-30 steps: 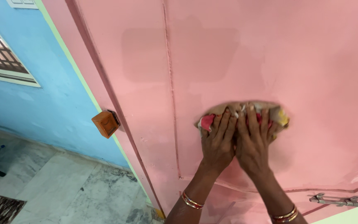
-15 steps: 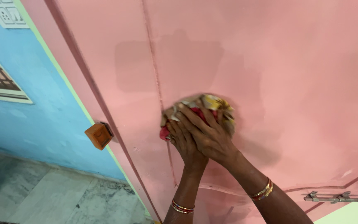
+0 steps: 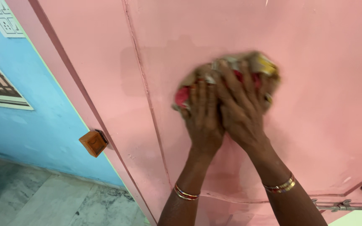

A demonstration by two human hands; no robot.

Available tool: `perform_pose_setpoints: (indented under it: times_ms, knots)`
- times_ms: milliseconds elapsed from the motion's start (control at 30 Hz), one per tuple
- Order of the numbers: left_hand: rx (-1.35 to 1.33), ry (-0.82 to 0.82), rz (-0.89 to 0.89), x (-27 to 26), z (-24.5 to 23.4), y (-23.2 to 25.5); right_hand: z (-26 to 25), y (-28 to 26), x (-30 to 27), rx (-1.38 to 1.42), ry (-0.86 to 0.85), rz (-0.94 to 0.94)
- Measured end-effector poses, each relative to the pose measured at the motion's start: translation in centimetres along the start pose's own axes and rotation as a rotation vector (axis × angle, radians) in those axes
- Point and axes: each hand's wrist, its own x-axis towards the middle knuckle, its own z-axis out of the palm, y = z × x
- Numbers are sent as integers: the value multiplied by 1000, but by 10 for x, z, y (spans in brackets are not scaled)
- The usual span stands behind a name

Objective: The person wipes a pink door with a multi-colored cloth using both hands. The wiping motion is repetitive and covers various sections of the door surface.

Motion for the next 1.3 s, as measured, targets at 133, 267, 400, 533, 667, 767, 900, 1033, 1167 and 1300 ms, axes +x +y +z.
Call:
perform_pose_setpoints:
  times_ms: [133,267,400,533,667,767,900,1033,1167,1300]
  knots:
    - [17,-24,170,-18,12,18,9,16,-57,-46,74,155]
    - [-32,-160,234,-60,11,12,33,13,-128,-44,82,264]
    - [-27,-187,222,-110,8,-13,64,0,-181,-18,37,290]
    - [-26,-181,115,-155,11,-46,90,-19,-200,53,-28,246]
    - [39,-104,13,-176,21,-65,93,-33,-171,-26,-117,110]
    - [58,-26,-97,-164,18,-68,78,-40,-125,20,-179,-41]
    - [-2,79,-191,-112,2,-56,60,-47,-53,108,-230,-202]
    - [-20,114,-246,-51,-14,-37,41,-45,13,73,-151,-341]
    - [26,134,-198,8,-18,-20,17,-25,58,-33,-84,-331]
    - [24,93,-42,43,-14,5,-17,1,53,-94,-89,-114]
